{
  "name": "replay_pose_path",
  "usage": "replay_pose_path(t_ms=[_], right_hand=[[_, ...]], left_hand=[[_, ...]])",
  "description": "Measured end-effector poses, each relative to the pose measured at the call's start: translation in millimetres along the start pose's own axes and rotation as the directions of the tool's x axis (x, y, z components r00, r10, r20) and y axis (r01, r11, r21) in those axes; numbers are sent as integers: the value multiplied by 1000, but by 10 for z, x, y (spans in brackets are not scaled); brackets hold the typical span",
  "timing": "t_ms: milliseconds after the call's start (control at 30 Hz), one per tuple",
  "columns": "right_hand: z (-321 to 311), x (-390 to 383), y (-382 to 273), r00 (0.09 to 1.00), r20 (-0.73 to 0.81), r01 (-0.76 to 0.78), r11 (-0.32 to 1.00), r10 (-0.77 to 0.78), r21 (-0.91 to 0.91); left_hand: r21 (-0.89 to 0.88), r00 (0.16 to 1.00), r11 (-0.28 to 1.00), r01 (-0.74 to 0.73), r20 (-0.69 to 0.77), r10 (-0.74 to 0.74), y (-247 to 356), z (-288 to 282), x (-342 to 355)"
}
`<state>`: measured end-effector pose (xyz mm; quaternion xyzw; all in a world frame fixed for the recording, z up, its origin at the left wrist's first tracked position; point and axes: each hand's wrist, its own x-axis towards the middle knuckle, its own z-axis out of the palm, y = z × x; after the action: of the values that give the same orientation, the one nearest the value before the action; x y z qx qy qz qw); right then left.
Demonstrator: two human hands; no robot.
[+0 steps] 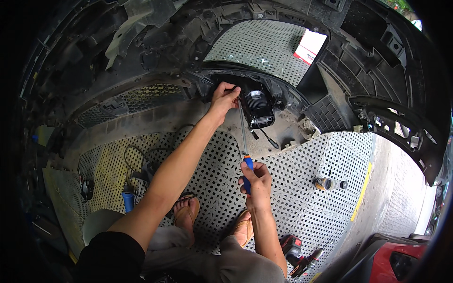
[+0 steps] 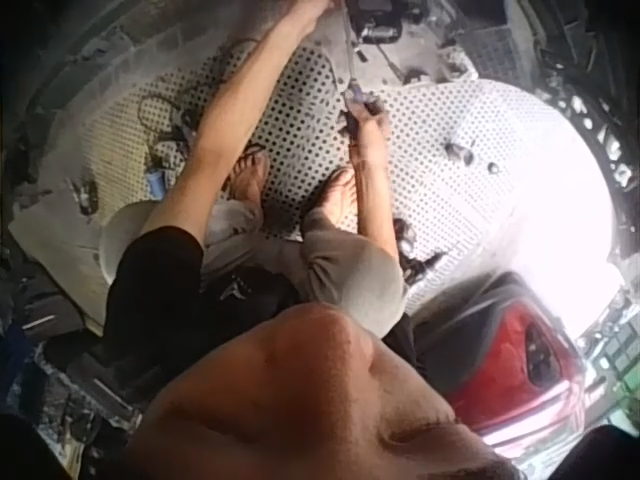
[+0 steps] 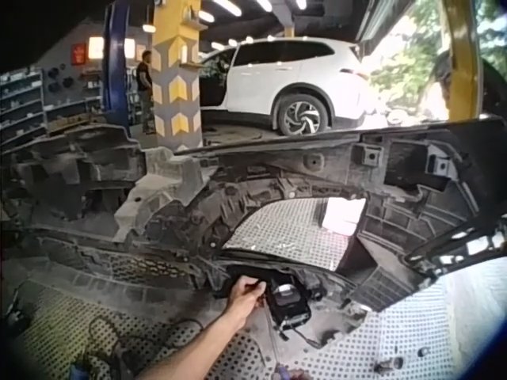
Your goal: Installing or repairing a fog light assembly into a car bumper using a screwdriver.
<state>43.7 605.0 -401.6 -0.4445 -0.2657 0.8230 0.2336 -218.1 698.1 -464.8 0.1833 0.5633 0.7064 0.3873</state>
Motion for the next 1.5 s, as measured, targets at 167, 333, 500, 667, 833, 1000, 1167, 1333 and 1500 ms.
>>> replay_pose_path(t_ms=[167,333,500,667,833,1000,1167,1333,1500], right_hand=[[-79,9,-58,993,-35,104,959,-117,-262],[-185,118,-124,877,434,-384,845,206,373],[-59,43,-90,960,236,-210,945,150,252],[42,-27,-91,986,-58,137,965,-153,-224],[-92,2,-54,973,29,223,902,-228,-370],[-175,139,-80,947,271,-253,922,173,293],[-81,-68,-18,986,146,109,982,-86,-156],[-45,-258,119,699,387,303,-242,-601,-922],[-94,-158,180,747,297,448,120,-594,-886]], left_hand=[[6,999,1000,19,30,-19,16,-6,-9],[20,999,1000,19,31,-20,25,-8,-3],[-21,996,997,68,64,-67,79,-60,-74],[86,982,993,76,164,-90,185,-114,-125],[73,970,989,128,196,-140,243,-123,-125],[35,970,990,137,197,-142,204,-109,-129],[-35,984,993,114,139,-108,141,-74,-112],[-81,987,992,94,141,-82,63,-75,-103],[259,980,951,-168,153,131,65,-165,-18]])
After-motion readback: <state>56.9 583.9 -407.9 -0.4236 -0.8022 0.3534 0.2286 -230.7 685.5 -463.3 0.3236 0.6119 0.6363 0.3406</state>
